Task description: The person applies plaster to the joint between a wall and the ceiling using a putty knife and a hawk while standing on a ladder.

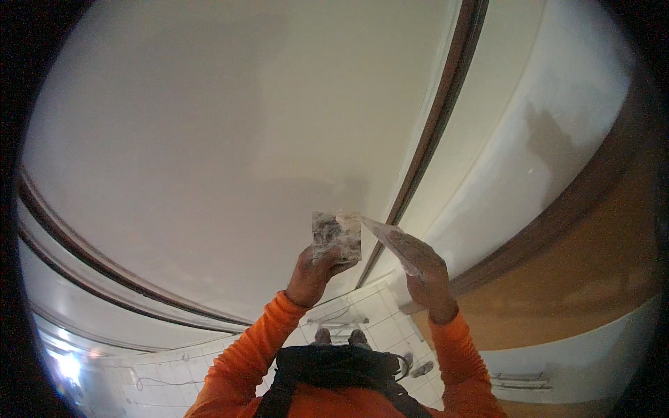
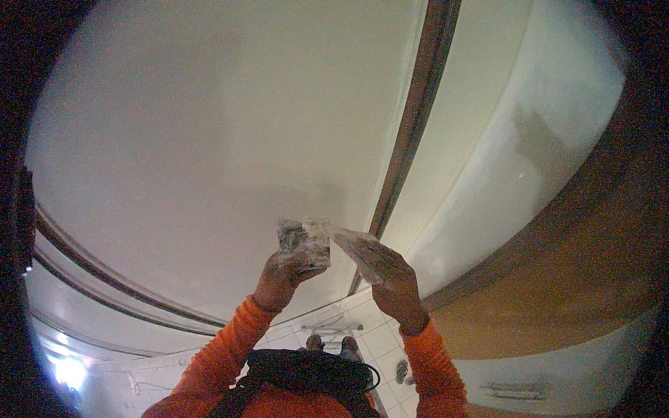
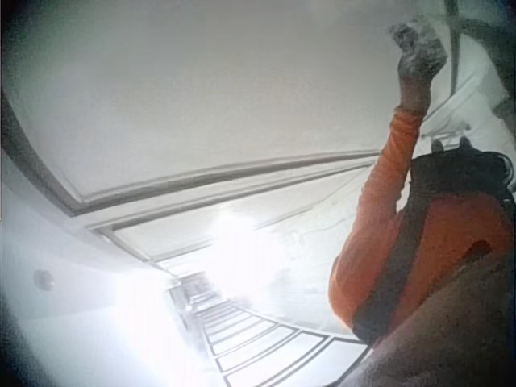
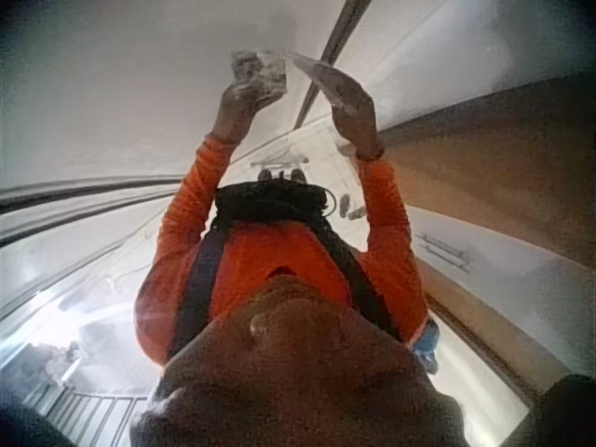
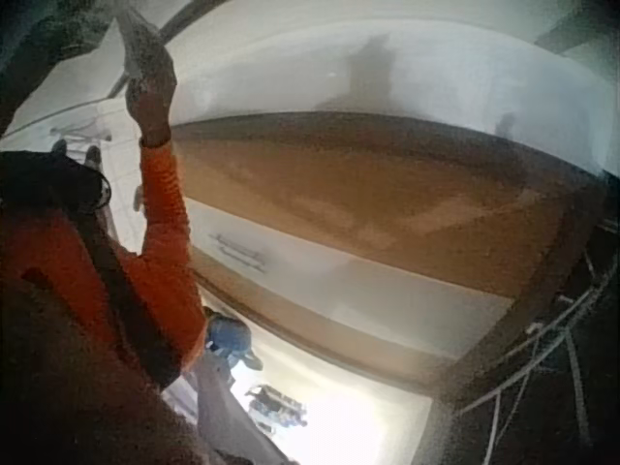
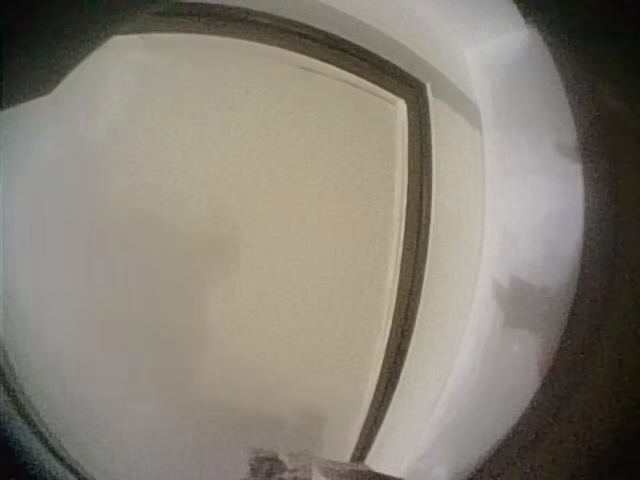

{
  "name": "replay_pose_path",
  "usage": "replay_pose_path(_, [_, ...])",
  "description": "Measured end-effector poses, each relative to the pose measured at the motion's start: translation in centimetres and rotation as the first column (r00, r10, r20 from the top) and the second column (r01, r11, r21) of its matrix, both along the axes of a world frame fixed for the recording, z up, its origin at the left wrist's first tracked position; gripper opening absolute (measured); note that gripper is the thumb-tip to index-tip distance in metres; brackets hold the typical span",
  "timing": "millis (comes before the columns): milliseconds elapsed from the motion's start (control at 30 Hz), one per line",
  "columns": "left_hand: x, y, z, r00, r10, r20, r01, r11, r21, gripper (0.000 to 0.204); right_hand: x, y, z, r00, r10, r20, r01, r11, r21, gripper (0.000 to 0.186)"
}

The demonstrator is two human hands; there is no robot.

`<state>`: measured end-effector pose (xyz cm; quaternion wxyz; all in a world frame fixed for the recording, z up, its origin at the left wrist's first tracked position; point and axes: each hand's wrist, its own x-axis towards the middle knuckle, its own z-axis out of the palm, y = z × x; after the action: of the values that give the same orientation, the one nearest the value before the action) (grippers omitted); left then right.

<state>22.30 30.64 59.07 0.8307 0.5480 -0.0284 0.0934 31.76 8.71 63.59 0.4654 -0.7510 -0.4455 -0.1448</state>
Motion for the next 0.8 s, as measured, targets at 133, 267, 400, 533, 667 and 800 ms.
replay_pose_path(133, [-0.3,1.6,-0.4,0.964,0.057,0.259,-0.218,0.730,0.648,0.024,-0.7,0.9,2.1,0.990,0.064,0.127,-0.041,0.983,-0.178,0.045])
replay_pose_path(267, [-1.2,-0.1,2.7,0.998,0.052,0.047,-0.056,0.994,0.094,0.022,-0.9,2.2,1.9,0.991,0.061,0.123,-0.022,0.956,-0.293,0.050])
replay_pose_path(400, [-1.2,0.1,2.1,0.993,0.093,0.072,-0.104,0.981,0.163,0.047,0.1,2.8,1.8,0.976,0.168,0.139,-0.126,0.955,-0.269,0.050])
replay_pose_path(533, [-1.3,0.4,0.0,0.983,0.170,0.064,-0.181,0.943,0.280,0.023,1.1,3.9,2.9,0.894,0.276,-0.351,-0.393,0.861,-0.322,0.041])
replay_pose_path(667, [-0.6,-1.5,0.0,0.963,0.223,0.153,-0.255,0.936,0.243,0.026,4.8,1.0,1.0,0.899,0.370,-0.236,-0.422,0.876,-0.234,0.033])
replay_pose_path(800, [0.7,-2.7,1.7,0.934,0.353,0.048,-0.356,0.931,0.084,0.028,9.9,-3.9,-0.8,0.884,0.410,-0.225,-0.446,0.884,-0.143,0.031])
